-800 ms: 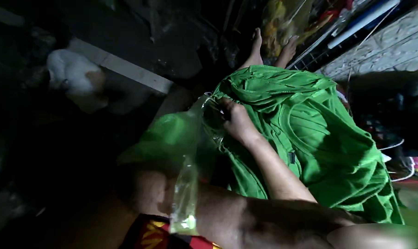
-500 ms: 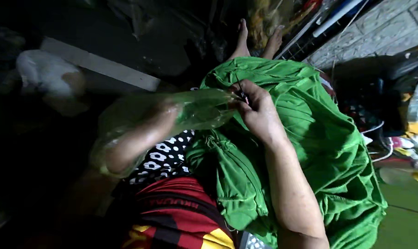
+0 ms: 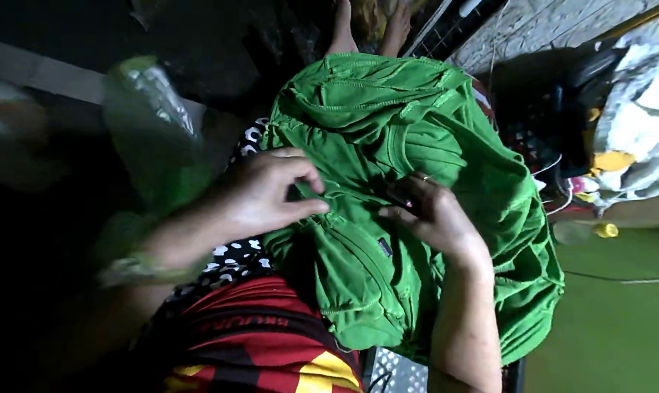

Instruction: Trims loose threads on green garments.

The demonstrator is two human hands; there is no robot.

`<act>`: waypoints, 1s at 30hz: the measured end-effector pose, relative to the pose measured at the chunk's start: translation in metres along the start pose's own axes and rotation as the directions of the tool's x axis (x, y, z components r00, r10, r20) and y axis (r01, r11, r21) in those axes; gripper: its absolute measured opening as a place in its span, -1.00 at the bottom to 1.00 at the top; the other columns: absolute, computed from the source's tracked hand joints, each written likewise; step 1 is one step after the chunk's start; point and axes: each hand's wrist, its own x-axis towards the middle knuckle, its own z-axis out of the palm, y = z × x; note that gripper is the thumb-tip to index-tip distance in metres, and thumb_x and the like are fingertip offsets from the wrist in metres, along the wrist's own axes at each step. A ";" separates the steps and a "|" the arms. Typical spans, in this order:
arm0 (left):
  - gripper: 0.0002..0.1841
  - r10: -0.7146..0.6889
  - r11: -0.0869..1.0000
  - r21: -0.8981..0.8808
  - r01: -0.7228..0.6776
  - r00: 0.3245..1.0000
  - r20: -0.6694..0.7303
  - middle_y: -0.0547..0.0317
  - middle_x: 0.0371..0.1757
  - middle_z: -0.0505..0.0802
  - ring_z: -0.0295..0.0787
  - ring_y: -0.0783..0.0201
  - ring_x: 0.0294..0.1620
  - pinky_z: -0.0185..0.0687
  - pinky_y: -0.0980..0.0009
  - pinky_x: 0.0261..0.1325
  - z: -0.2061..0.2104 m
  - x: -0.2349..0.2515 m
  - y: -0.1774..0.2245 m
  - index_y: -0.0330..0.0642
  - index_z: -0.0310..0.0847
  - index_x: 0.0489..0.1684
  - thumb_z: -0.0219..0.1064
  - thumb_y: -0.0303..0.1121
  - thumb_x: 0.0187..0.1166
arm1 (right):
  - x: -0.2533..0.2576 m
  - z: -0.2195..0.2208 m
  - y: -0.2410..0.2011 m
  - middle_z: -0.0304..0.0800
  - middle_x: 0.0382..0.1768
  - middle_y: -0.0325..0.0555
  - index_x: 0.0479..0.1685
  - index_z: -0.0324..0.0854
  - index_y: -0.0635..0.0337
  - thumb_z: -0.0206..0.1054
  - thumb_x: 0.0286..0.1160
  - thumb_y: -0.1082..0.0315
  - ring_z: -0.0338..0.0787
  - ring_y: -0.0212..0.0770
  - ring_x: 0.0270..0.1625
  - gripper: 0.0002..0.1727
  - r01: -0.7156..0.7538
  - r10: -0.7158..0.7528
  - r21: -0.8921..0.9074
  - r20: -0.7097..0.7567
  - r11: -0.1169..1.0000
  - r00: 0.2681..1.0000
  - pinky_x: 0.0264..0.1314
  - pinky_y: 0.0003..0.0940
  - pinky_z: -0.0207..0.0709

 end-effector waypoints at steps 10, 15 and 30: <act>-0.61 -0.212 0.900 -0.374 0.225 0.974 0.076 0.05 0.18 0.81 0.71 0.38 0.20 0.59 0.33 0.32 0.046 0.037 -0.025 -0.25 0.47 0.54 0.02 -0.44 0.79 | 0.006 0.017 0.014 0.73 -0.31 0.04 0.06 0.63 0.27 0.22 0.74 0.41 0.66 -0.16 -0.44 -0.84 -0.136 0.163 0.160 -0.166 0.978 0.973 -0.37 -0.20 0.57; -0.61 -0.220 0.896 -0.375 0.238 0.971 0.091 0.10 0.12 0.82 0.71 0.44 0.11 0.58 0.37 0.26 0.047 0.038 -0.026 -0.24 0.48 0.52 0.02 -0.41 0.79 | -0.001 0.016 0.014 0.78 -0.21 0.03 0.09 0.64 0.26 0.22 0.71 0.44 0.75 -0.18 -0.32 -0.84 -0.090 0.113 0.127 -0.181 0.988 0.977 -0.25 -0.23 0.64; -0.73 -0.075 0.991 -0.108 0.075 0.997 0.009 -0.05 -0.10 0.83 0.75 0.11 -0.05 0.63 0.10 0.10 0.056 0.027 -0.018 -0.32 0.71 0.07 0.45 -0.39 0.50 | -0.157 0.025 -0.014 0.81 -0.29 0.13 -0.10 0.72 0.37 0.39 0.16 0.47 0.80 0.02 -0.41 -0.72 -0.261 0.249 -0.113 -0.110 0.959 0.962 -0.37 -0.04 0.69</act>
